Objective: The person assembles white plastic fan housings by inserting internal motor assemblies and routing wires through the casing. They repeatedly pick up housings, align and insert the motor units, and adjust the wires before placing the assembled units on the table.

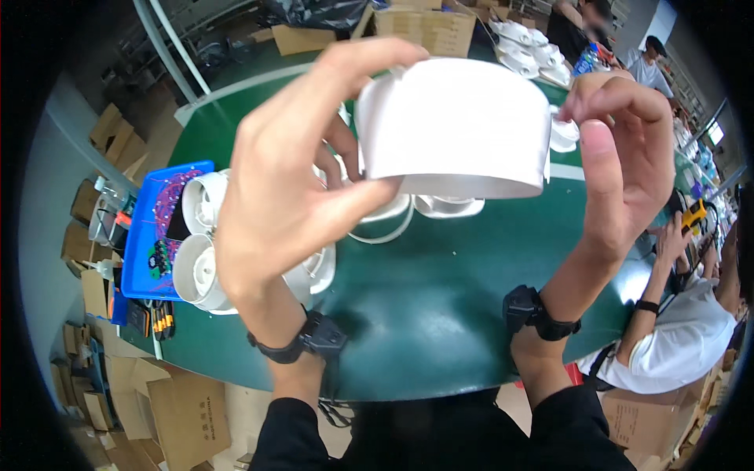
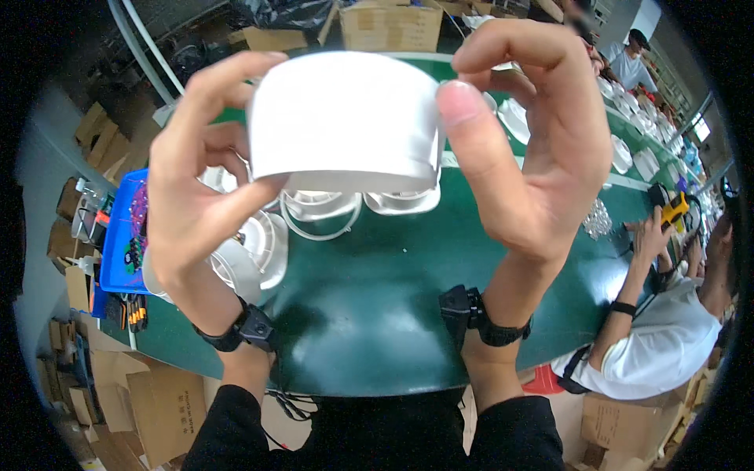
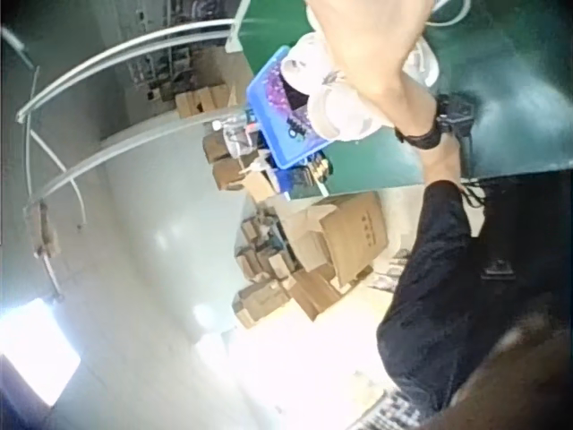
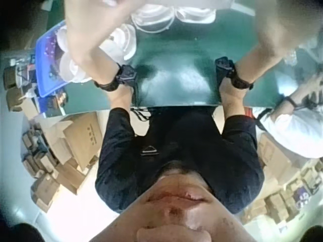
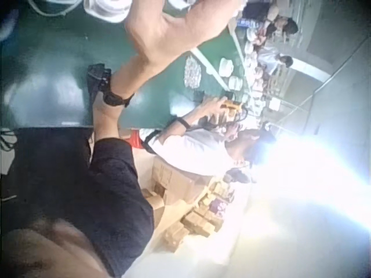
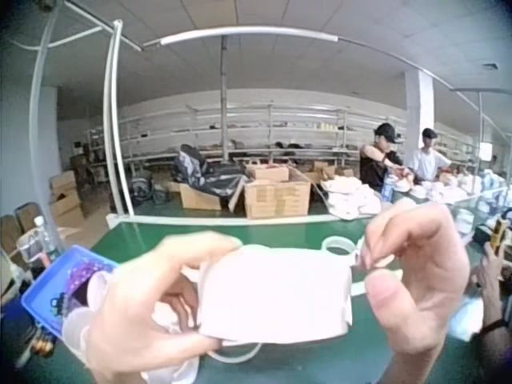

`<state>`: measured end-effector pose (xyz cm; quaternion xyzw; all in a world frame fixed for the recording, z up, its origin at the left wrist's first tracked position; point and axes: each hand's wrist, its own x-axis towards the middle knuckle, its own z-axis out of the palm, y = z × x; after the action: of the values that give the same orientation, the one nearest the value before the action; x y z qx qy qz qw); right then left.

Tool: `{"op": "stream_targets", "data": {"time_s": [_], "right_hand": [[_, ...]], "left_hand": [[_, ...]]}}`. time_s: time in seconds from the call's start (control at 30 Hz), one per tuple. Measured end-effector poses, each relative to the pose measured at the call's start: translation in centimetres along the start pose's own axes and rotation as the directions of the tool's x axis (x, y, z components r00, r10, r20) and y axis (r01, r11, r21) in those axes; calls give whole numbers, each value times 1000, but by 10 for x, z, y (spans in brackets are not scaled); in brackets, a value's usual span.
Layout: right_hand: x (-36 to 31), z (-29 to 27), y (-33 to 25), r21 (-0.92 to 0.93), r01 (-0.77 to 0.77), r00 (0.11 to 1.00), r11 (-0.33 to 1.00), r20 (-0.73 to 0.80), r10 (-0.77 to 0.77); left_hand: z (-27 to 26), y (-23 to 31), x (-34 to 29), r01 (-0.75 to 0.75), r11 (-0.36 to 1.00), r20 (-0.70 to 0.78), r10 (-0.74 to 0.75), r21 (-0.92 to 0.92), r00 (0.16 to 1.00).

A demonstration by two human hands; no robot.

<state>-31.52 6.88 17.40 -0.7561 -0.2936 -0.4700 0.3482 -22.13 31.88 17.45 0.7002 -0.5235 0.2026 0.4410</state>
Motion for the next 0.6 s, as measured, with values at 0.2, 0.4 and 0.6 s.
{"op": "stream_targets", "data": {"time_s": [0.2, 0.4, 0.6], "right_hand": [[0, 17, -2, -4, -184, 981, 983, 69, 184], [-2, 7, -12, 67, -341, 938, 938, 92, 334], [-9, 17, 3, 106, -161, 977, 981, -122, 174]], "left_hand": [[11, 1, 0, -44, 999, 35, 45, -21, 998], [25, 10, 4, 1, 1000, 27, -1, 18, 1000], [28, 11, 6, 2, 999, 39, -4, 34, 999]]}}
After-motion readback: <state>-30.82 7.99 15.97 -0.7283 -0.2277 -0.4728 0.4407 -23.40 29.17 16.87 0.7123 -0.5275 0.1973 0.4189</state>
